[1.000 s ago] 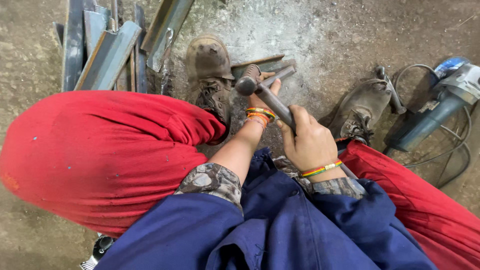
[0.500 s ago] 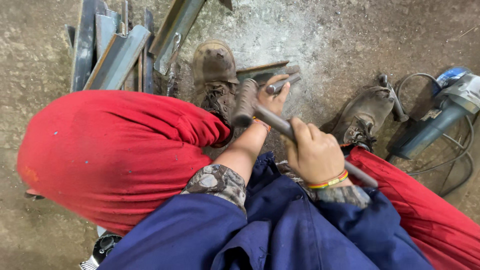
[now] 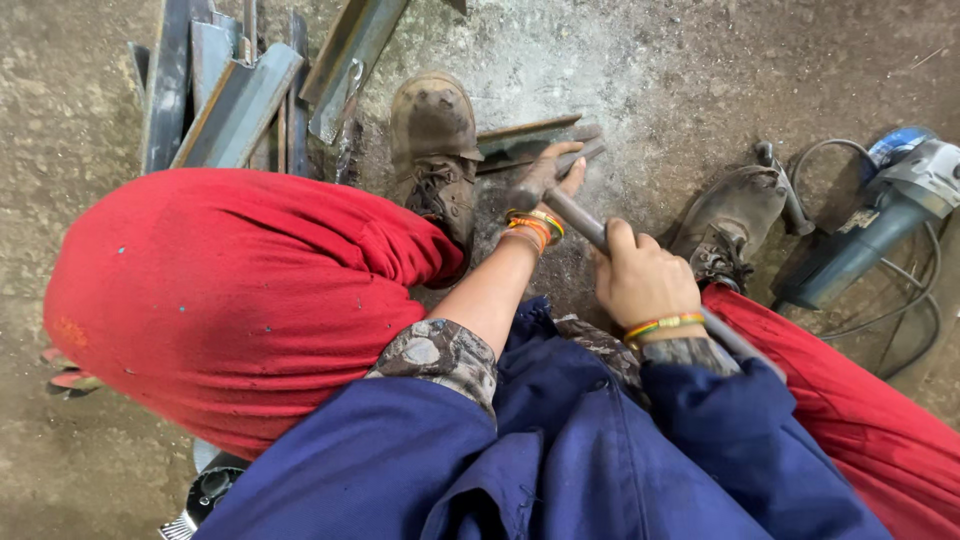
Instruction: The person uses a hammer and a metal punch to strike L-shaped metal pieces on the floor, holding the punch against the metal and hitting it with the hammer.
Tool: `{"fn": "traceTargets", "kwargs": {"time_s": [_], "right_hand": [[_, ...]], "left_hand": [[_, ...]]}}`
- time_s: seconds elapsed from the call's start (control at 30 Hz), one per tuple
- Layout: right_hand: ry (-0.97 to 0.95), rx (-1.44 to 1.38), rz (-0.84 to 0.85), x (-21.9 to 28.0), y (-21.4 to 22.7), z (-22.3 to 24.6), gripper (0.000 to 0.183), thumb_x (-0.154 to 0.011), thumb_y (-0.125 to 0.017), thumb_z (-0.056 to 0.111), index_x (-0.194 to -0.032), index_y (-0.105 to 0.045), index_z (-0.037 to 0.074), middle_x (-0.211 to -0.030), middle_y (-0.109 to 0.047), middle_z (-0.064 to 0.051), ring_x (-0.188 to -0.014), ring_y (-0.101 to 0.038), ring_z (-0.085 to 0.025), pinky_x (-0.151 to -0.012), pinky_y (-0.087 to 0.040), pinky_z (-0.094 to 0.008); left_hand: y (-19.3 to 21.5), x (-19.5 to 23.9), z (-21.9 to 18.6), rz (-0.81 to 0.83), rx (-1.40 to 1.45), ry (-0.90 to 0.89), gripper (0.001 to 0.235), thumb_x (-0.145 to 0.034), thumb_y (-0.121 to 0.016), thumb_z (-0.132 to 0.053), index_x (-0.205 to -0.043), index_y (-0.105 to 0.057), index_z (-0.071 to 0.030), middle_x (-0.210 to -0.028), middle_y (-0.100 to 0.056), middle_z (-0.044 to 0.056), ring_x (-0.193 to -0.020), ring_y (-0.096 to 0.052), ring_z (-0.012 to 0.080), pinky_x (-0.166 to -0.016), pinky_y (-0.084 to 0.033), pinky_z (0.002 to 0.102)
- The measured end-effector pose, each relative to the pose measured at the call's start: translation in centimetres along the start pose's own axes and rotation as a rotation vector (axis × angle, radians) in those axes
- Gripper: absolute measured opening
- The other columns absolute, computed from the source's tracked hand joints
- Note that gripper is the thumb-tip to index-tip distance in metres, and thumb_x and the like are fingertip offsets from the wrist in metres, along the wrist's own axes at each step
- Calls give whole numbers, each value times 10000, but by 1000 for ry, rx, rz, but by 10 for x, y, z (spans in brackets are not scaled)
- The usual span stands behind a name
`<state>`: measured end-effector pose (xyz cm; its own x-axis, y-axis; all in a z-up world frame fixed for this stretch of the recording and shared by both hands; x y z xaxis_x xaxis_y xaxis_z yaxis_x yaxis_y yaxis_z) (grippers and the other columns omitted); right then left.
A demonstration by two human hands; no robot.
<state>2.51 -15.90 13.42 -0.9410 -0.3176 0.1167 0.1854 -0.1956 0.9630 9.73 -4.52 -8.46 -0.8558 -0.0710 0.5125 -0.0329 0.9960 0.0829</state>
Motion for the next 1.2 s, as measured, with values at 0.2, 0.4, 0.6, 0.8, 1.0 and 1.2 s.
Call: {"fn": "traceTargets", "kwargs": {"time_s": [0.2, 0.4, 0.6, 0.8, 1.0, 1.2], "right_hand": [[103, -101, -107, 21, 15, 19, 337, -942, -671, 316, -1164, -624, 66, -802, -678, -166, -638, -674, -381, -590, -538, -489], [-30, 38, 49, 3, -6, 3, 270, -957, -676, 326, -1082, -627, 92, -776, -687, -160, -607, -671, -379, -573, -547, -496], [125, -161, -105, 21, -1, 22, 317, -934, -640, 299, -1128, -604, 51, -796, -685, -189, -627, -681, -393, -574, -545, -513], [-240, -8, 174, 4, -26, -29, 304, -983, -651, 345, -1085, -584, 66, -811, -691, -223, -656, -683, -436, -587, -547, -540], [-114, -214, -39, 6, 3, -3, 342, -986, -647, 338, -1157, -587, 49, -846, -696, -239, -688, -678, -448, -604, -545, -536], [-44, -319, -46, 2, 15, 9, 362, -974, -645, 322, -1198, -592, 43, -852, -700, -241, -703, -681, -450, -617, -549, -535]], "left_hand": [[0, -10, 30, -128, 97, -110, 267, -909, -710, -182, -1175, -735, -201, -964, -766, -26, -820, -716, 113, -687, -602, 265], [11, 3, 7, -123, 42, -149, 270, -918, -760, -203, -1184, -742, -246, -925, -767, -3, -797, -687, 120, -677, -552, 261], [17, 11, -12, -188, 26, -334, 263, -920, -780, -297, -1172, -766, -222, -1001, -790, -11, -914, -732, 112, -821, -592, 260], [6, 15, 20, -17, -55, 87, 416, -846, -764, -375, -1247, -703, -281, -1028, -764, 10, -862, -687, 142, -744, -569, 313], [-8, -1, 40, -39, 247, 185, 440, -881, -758, -307, -1303, -668, -220, -972, -694, 117, -741, -560, 277, -641, -518, 429], [29, -12, 20, -217, 235, -267, 366, -954, -733, -279, -1279, -648, -134, -1121, -706, 62, -957, -637, 167, -874, -549, 320]]}}
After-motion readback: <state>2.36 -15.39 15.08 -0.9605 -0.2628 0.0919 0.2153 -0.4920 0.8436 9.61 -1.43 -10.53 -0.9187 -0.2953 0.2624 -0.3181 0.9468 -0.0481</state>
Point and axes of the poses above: each hand's wrist, its own x-axis away from the middle knuckle, its own y-axis out of the back of the hand, z = x × y, the point moved 6 cm from there along -x, towards the middle knuckle
